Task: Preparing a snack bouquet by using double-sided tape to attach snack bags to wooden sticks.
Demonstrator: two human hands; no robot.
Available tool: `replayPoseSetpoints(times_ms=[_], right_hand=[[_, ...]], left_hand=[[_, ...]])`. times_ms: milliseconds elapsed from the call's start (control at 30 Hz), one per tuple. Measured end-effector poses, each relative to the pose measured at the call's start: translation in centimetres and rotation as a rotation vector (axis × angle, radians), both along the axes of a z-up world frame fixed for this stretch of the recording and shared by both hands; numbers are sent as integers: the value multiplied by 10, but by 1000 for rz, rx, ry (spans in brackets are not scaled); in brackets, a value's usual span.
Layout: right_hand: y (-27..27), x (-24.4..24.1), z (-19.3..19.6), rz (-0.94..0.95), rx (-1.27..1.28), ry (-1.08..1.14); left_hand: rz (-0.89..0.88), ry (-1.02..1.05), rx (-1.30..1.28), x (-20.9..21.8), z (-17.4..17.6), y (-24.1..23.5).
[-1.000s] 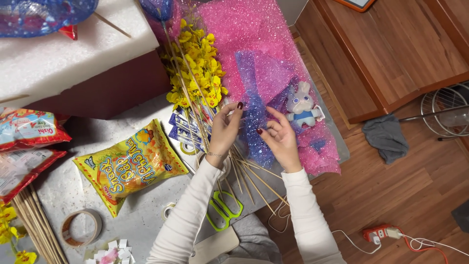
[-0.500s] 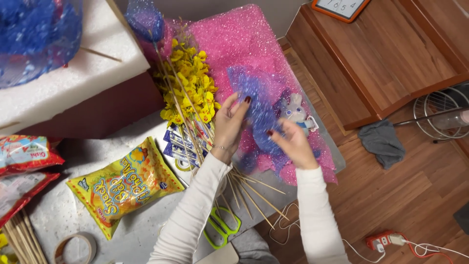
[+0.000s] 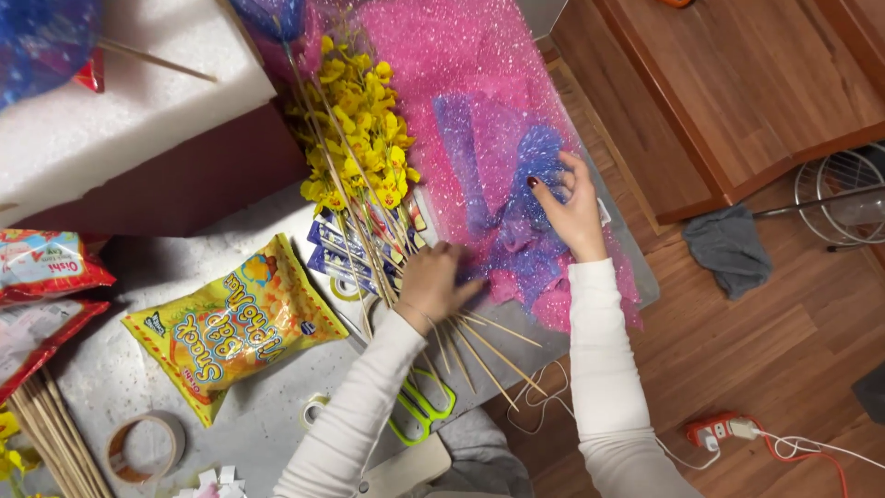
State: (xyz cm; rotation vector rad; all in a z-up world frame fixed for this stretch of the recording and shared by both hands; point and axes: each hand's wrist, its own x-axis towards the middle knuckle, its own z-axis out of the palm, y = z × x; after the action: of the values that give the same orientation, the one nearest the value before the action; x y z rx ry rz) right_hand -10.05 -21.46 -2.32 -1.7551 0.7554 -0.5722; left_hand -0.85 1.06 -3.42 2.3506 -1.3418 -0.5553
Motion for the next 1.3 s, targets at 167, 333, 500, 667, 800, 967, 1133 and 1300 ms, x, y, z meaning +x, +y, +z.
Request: replayPoseSetpoints(times_ms=[167, 333, 500, 667, 800, 967, 1133, 1300], right_hand=[[19, -8, 26, -21, 216, -172], [25, -4, 61, 59, 408, -458], [25, -10, 80, 150, 493, -556], [30, -24, 92, 94, 517, -562], [23, -37, 85, 91, 517, -539], [16, -46, 76, 53, 513, -560], [11, -52, 74, 56, 492, -582], [13, -53, 68, 110, 471, -560]], left_hand=[[11, -242, 5, -19, -25, -2], [52, 66, -24, -16, 3, 1], [115, 589, -377, -18, 62, -13], [134, 221, -142, -26, 1, -53], [186, -10, -82, -33, 1, -58], [138, 16, -323, -37, 24, -52], [68, 475, -489, -43, 14, -60], [-60, -260, -166, -45, 16, -62]])
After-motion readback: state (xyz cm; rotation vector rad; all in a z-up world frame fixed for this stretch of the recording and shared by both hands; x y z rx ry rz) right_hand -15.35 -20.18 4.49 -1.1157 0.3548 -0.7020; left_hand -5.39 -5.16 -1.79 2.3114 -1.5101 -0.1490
